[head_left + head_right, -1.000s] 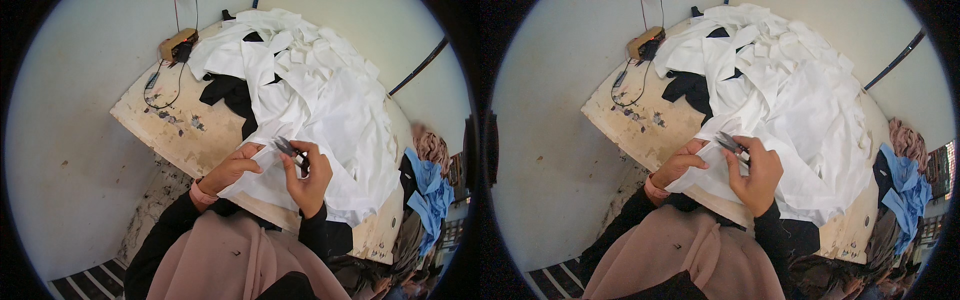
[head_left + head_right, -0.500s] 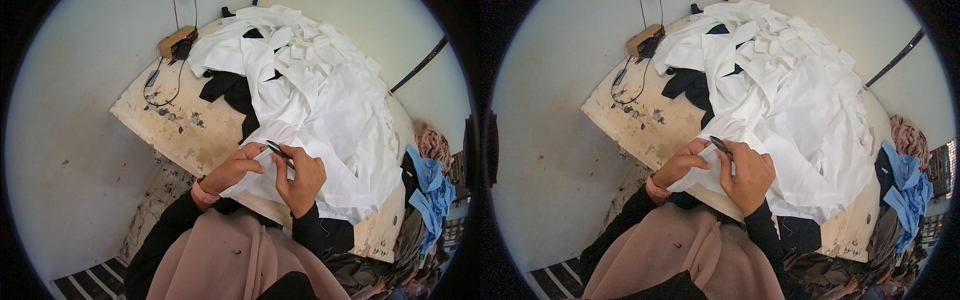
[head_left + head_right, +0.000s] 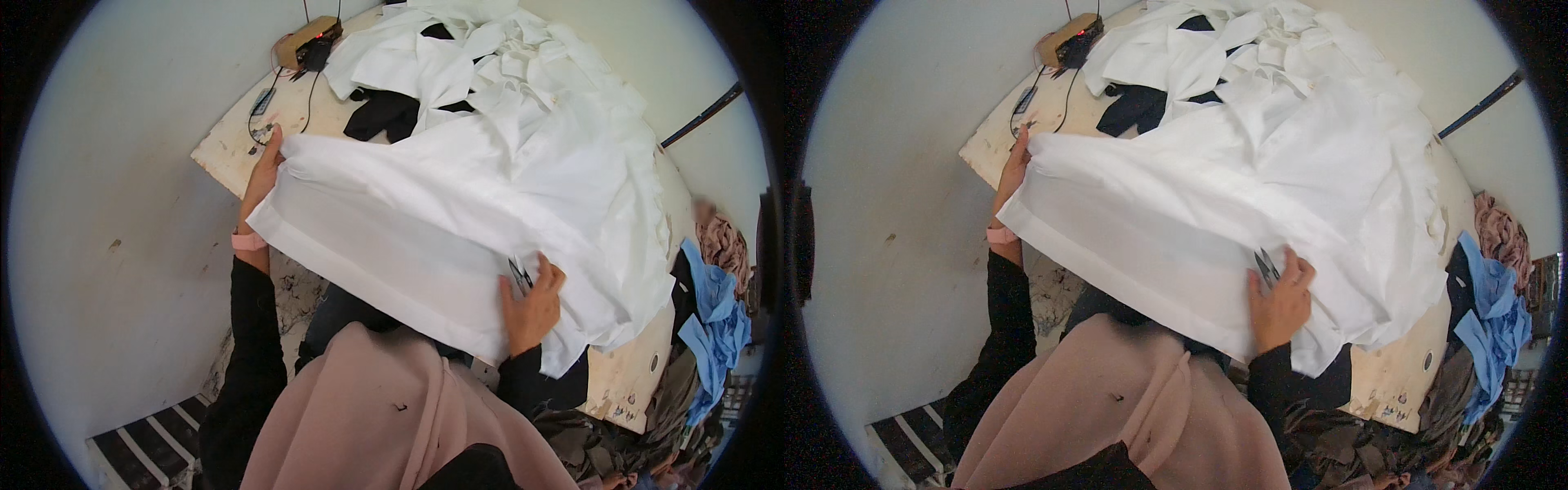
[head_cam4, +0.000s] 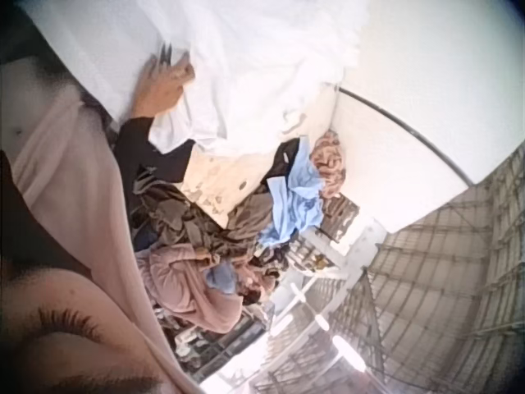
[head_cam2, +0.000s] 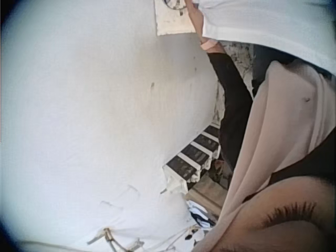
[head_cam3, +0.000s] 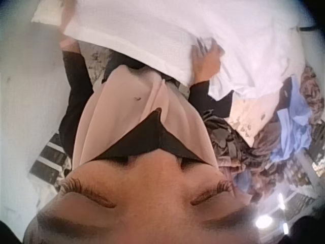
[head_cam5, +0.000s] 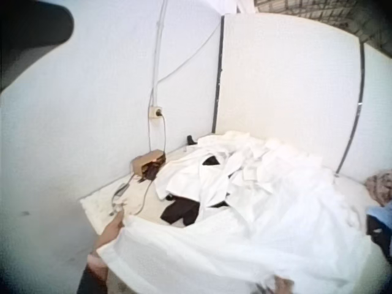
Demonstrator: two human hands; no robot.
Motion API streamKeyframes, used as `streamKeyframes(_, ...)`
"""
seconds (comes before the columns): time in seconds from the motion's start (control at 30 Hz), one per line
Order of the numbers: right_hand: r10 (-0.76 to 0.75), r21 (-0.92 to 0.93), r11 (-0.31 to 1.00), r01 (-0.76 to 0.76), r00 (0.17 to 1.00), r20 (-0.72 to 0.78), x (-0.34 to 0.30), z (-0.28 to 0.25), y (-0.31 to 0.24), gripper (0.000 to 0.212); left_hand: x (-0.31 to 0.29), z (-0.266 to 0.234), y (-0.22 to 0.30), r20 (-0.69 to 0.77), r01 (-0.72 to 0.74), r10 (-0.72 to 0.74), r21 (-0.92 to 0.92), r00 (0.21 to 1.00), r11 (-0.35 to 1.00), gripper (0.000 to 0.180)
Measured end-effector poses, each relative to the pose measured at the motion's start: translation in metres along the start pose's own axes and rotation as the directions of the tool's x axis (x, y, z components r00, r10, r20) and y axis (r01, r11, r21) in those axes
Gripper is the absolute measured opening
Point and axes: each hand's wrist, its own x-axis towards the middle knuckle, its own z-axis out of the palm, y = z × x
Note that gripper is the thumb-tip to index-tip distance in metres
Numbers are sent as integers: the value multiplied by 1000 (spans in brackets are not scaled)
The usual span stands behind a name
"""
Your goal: The person uses shears to cut a white shirt on a worktable. They repeatedly lift, fold, and trim sections of the shirt, including the collar and front placket, while handling the fabric with both hands.
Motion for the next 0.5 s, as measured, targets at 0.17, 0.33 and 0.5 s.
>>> streamKeyframes(0.17,81,150,987,-64,991,-105,-13,-10,41,82,16,-30,-14,-139,-70,131,378,981,923,51)
streamKeyframes(0.33,286,601,757,-257,957,49,-5,-22,77,73,51,-61,-15,67,-151,136,510,988,847,51)
streamKeyframes(0.5,286,547,810,-212,957,-53,-3,-8,106,63,68,-92,-14,7,-86,150,845,989,527,42)
